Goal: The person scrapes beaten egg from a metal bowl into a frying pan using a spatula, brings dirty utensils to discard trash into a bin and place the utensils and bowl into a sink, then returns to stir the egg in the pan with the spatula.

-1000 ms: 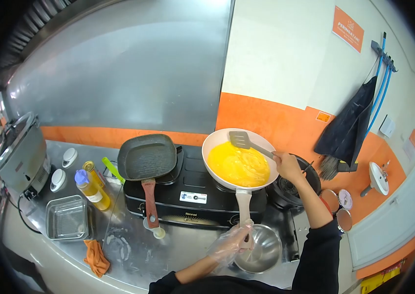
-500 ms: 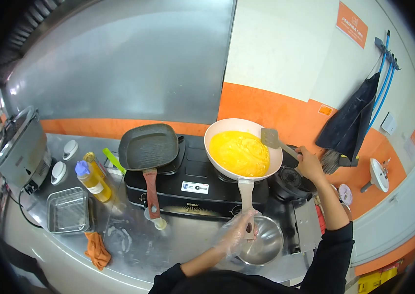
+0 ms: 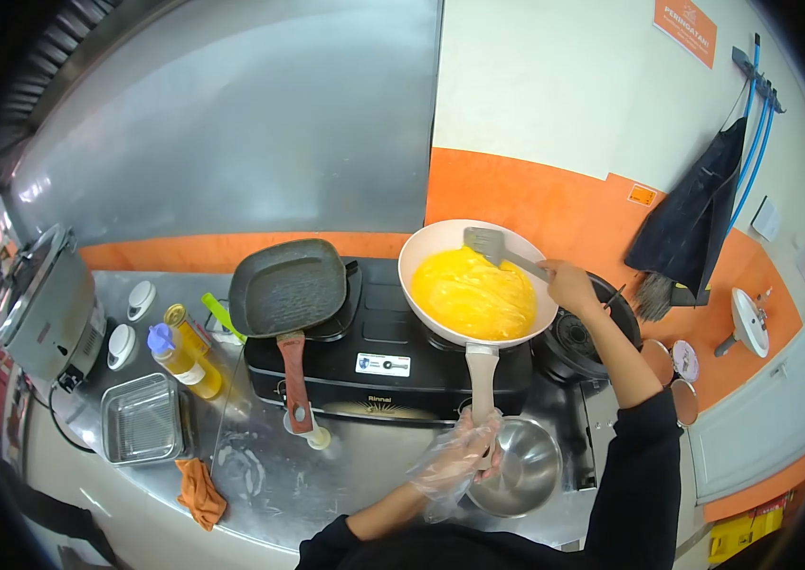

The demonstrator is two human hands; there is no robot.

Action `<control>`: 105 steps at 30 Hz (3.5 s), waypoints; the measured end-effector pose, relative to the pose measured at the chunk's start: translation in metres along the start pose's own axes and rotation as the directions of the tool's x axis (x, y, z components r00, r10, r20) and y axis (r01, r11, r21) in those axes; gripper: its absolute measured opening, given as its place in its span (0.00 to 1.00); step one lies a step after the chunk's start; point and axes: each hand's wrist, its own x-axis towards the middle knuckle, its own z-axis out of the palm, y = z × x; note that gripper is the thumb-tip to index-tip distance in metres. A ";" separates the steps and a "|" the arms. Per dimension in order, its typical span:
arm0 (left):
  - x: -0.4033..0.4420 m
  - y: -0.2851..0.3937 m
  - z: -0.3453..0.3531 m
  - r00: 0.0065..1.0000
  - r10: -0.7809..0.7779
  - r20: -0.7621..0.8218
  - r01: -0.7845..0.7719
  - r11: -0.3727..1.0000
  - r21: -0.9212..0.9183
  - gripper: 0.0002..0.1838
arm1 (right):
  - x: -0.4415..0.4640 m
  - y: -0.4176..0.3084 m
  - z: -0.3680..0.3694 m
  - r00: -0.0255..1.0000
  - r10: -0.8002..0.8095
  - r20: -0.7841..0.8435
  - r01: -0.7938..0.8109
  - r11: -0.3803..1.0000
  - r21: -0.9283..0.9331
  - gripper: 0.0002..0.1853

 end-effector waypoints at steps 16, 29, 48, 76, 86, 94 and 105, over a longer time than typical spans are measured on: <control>0.009 -0.005 0.006 0.995 0.055 -0.084 -0.076 0.959 -0.274 0.18 | -0.059 -0.013 -0.058 0.989 -0.042 -0.141 0.008 0.971 -0.237 0.13; 0.012 -0.001 -0.002 0.987 -0.092 -0.134 0.093 0.996 0.004 0.17 | 0.098 0.025 -0.022 0.968 -0.248 0.034 0.250 0.955 -0.161 0.14; 0.007 0.009 0.000 0.946 -0.319 -0.062 0.284 0.904 -0.321 0.24 | 0.147 -0.196 -0.054 0.430 -0.571 0.700 0.855 0.507 -0.111 0.12; 0.017 -0.006 0.007 0.975 0.003 -0.221 -0.027 0.994 -0.102 0.21 | -0.037 -0.103 -0.200 0.854 -0.167 0.493 0.432 0.757 -0.491 0.10; 0.014 -0.005 0.004 0.983 0.034 -0.181 -0.060 0.988 -0.141 0.24 | -0.055 -0.096 -0.147 0.837 -0.178 0.517 0.404 0.839 -0.365 0.11; 0.015 -0.001 0.009 0.980 -0.025 -0.196 -0.004 0.989 -0.145 0.24 | -0.035 -0.088 -0.111 0.890 -0.229 0.394 0.364 0.878 -0.312 0.11; 0.016 -0.018 0.008 0.960 0.141 -0.244 -0.149 0.989 -0.016 0.29 | 0.010 -0.054 -0.035 0.858 -0.466 0.215 0.513 0.762 -0.396 0.12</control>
